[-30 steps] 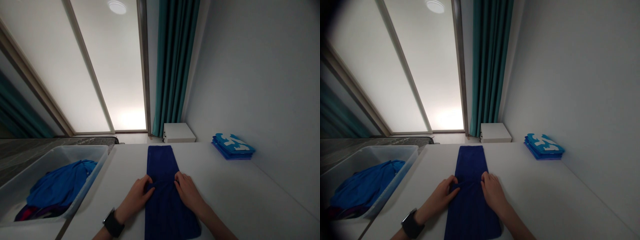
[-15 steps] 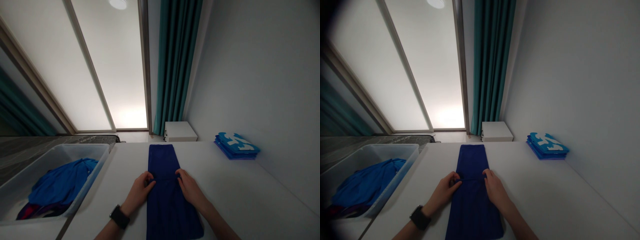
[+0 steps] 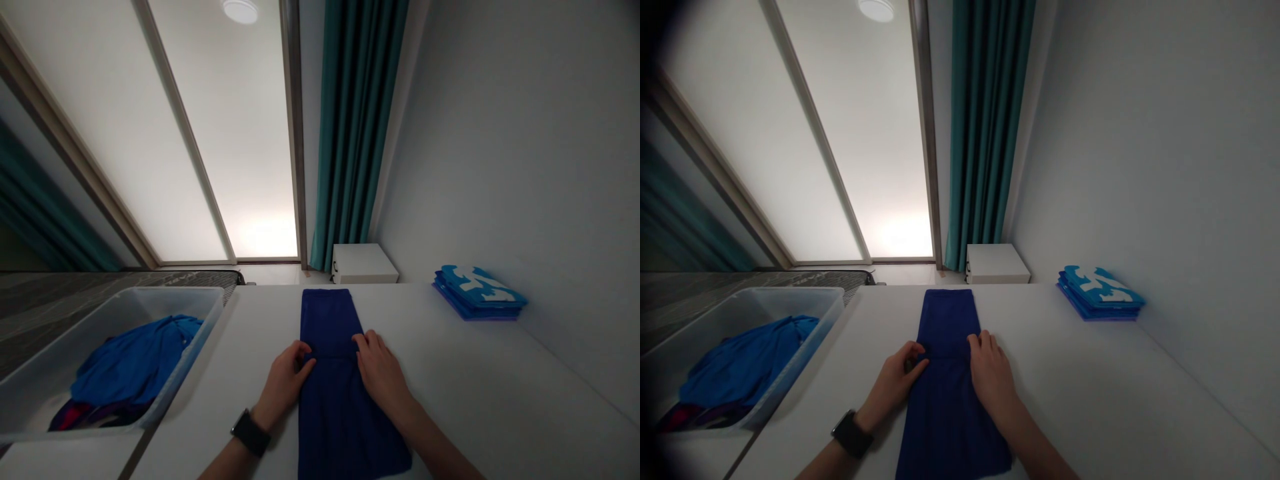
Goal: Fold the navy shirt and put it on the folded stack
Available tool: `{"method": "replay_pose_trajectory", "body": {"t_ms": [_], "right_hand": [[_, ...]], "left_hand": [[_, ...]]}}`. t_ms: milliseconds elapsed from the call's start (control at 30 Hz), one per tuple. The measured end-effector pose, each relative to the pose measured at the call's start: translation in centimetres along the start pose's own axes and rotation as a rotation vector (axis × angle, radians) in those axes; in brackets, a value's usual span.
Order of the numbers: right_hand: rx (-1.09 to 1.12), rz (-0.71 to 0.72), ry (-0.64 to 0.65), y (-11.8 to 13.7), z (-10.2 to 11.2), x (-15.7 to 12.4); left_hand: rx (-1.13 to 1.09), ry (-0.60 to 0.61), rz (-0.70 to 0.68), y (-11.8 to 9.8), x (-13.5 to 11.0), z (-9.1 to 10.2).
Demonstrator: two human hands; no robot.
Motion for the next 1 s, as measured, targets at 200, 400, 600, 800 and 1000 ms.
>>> {"method": "replay_pose_trajectory", "body": {"t_ms": [200, 400, 600, 800, 1000], "right_hand": [[0.056, 0.305, 0.012, 5.4, 0.3, -1.7], [0.087, 0.370, 0.189, 6.0, -2.6, -2.9], [0.092, 0.341, 0.208, 5.8, -2.8, -2.8], [0.102, 0.278, 0.286, 6.3, -2.4, -1.9], [0.155, 0.427, 0.285, 9.2, -1.7, -0.5]], "left_hand": [[0.008, -0.027, -0.013, 0.2, -0.1, -0.1], [-0.021, -0.011, -0.001, 0.2, -0.1, -0.3], [-0.181, 0.058, -0.051, 0.8, 2.0, 0.9], [-0.179, -0.062, -0.038, 4.4, 7.4, 3.4], [0.072, -0.106, -0.011, 6.1, 12.4, 3.3]]}}
Point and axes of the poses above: each hand's wrist, its own x-axis towards the middle knuckle, its own z-axis out of the back of the hand, y = z × x, the point moved 7 cm from there along x, towards the middle knuckle, and after that the axes turned 9 degrees about -z, right-handed, at the moved point
